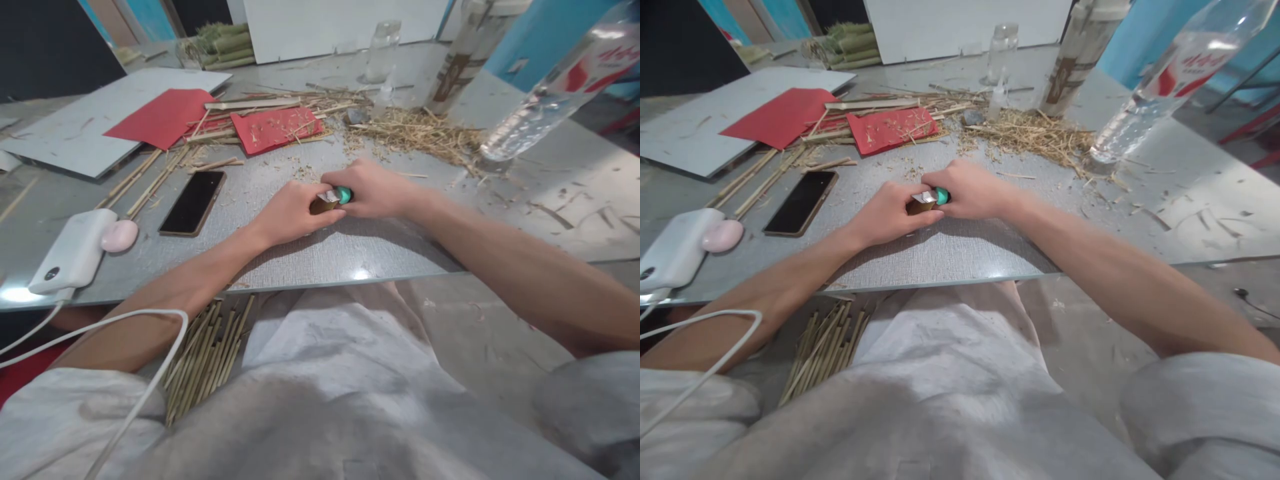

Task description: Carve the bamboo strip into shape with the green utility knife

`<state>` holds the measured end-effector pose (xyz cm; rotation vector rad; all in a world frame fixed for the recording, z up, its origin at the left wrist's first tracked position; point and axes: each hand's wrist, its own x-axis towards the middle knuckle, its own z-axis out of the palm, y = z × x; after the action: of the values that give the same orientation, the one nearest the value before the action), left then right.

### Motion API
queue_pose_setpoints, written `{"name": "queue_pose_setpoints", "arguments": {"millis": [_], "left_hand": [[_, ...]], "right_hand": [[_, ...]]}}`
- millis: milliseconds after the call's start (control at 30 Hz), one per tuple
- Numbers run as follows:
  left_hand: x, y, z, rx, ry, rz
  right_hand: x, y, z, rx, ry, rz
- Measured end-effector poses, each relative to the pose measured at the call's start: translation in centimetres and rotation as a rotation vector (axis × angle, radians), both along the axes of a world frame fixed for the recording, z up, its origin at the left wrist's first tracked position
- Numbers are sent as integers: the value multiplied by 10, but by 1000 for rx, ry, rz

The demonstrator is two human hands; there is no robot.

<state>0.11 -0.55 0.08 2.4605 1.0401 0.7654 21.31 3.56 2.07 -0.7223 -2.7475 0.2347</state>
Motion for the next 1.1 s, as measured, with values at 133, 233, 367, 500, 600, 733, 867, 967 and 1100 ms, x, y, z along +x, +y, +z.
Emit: {"name": "queue_pose_setpoints", "arguments": {"millis": [133, 233, 367, 500, 600, 733, 867, 967, 1100], "left_hand": [[0, 0, 0, -7, 10, -4], [0, 0, 1, -10, 11, -2], [-1, 0, 1, -26, -5, -9], [-1, 0, 1, -32, -4, -8], [-1, 0, 0, -17, 8, -4], [-1, 0, 0, -5, 3, -13], [-1, 0, 0, -19, -3, -13], [-1, -1, 0, -28, -4, -10], [-1, -1, 0, -30, -19, -5]], "right_hand": [[0, 0, 0, -20, -16, -7], [0, 0, 0, -28, -17, -14], [0, 0, -1, -29, -10, -13], [0, 0, -2, -17, 4, -1], [0, 0, -2, -14, 9, 6], [0, 0, -1, -16, 6, 1], [0, 0, -1, -26, -1, -1], [0, 1, -2, -22, 6, 0], [0, 2, -3, -19, 20, 1]]}}
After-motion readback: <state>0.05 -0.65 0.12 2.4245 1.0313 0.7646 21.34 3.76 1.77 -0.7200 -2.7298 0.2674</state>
